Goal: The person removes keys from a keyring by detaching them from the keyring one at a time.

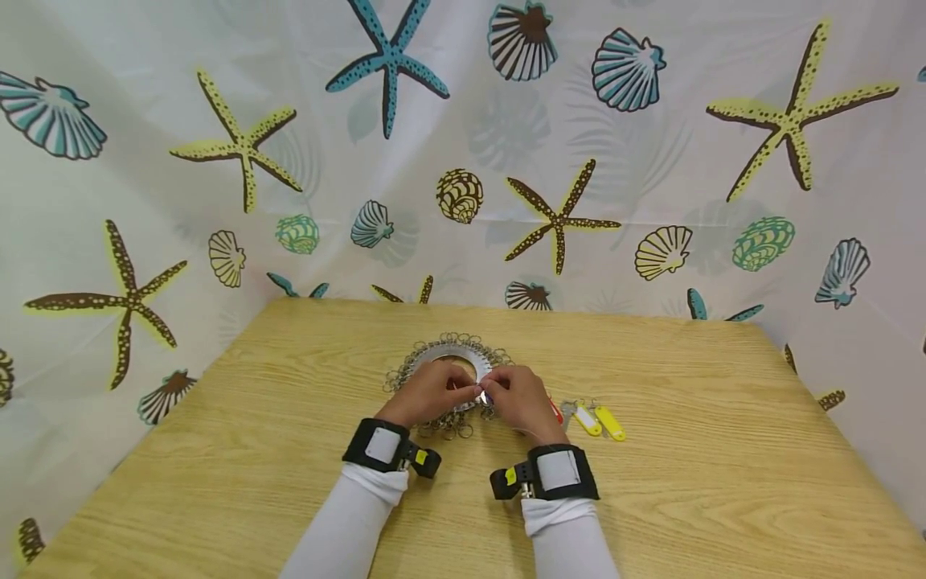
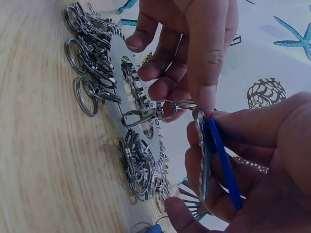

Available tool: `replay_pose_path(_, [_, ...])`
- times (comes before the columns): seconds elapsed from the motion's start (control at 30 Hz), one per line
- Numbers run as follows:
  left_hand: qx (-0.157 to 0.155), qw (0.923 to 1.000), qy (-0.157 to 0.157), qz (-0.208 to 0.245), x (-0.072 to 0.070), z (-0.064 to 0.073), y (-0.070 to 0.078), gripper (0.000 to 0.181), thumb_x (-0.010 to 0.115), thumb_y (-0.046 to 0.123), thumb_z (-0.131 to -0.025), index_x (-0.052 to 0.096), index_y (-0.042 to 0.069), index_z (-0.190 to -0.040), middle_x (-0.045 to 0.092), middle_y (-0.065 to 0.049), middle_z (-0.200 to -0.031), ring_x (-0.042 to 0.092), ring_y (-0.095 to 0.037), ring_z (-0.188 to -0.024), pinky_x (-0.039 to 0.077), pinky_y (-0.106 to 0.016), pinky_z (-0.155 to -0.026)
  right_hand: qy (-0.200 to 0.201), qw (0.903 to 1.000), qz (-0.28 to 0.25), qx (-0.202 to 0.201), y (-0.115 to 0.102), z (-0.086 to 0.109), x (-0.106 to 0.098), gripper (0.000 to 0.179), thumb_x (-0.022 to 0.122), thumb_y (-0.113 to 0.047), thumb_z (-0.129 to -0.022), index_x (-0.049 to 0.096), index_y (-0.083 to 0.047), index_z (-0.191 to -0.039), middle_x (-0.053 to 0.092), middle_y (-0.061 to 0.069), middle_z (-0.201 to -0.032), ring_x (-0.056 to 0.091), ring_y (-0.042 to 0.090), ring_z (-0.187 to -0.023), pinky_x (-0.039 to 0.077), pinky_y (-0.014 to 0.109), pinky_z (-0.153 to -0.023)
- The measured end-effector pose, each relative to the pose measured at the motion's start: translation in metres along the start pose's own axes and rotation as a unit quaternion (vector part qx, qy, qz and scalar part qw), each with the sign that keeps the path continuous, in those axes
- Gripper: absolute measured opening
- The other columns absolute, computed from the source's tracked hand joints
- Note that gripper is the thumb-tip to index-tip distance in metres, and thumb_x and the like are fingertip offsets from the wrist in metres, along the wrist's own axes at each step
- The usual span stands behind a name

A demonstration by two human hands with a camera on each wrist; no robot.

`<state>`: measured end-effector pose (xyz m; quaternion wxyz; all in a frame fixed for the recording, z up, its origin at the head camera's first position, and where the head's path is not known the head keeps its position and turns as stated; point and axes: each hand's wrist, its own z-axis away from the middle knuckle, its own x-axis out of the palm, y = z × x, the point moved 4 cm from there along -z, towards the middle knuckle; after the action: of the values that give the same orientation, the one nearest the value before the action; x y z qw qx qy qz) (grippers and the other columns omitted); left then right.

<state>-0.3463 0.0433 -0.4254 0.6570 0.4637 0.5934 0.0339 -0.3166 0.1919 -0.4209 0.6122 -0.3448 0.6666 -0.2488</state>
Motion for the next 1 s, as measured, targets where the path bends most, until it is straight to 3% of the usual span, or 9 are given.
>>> replay_pose_path(0.13, [-0.005,1.0000,-0.001,-0.003,0.0010,-0.0005,-0.0010,0.022,0.062,0.026,-0.096,0.075,0.009,-0.090,0.064,0.004,-0.076,0.051,-0.008,-0.060,0.040,-0.025,-0.059,-0.007,0.9999,-0.007,-0.003,-0.0003,0.0007,0.0004,0.017,0.057,-0.011,-0.097,0.072,-0.004,-0.095,0.065,0.006,-0.087,0.050,0.017,-0.071,0.041,0.033,-0.064])
replay_pose_path(0.53, [-0.002,0.9999,-0.003,-0.016,0.0020,-0.0012,-0.0005,0.012,0.066,0.021,-0.093,0.073,0.012,-0.096,0.068,0.003,-0.088,0.061,-0.008,-0.078,0.049,-0.026,-0.071,-0.004,1.0000,-0.007,-0.002,0.0014,0.0001,0.0013,0.016,0.058,-0.010,-0.097,0.072,-0.003,-0.098,0.067,0.007,-0.092,0.055,0.017,-0.076,0.044,0.033,-0.067])
replay_pose_path(0.87, [0.012,0.9997,0.002,-0.022,0.0006,-0.0001,0.0015,0.015,0.071,0.015,-0.089,0.070,0.010,-0.103,0.066,-0.004,-0.097,0.062,-0.019,-0.091,0.049,-0.027,-0.077,0.004,0.9999,-0.009,-0.002,0.0016,-0.0004,0.0017,0.015,0.059,-0.009,-0.095,0.072,-0.001,-0.097,0.067,0.009,-0.092,0.058,0.018,-0.078,0.047,0.034,-0.069])
replay_pose_path(1.0, [0.005,0.9999,0.003,-0.013,0.0009,-0.0002,0.0014,0.016,0.070,0.019,-0.090,0.071,0.011,-0.103,0.065,-0.002,-0.093,0.061,-0.015,-0.084,0.048,-0.026,-0.072,0.007,1.0000,-0.001,0.003,0.0020,0.0000,0.0012,0.016,0.059,-0.011,-0.096,0.072,-0.003,-0.097,0.067,0.008,-0.093,0.058,0.018,-0.078,0.046,0.036,-0.069])
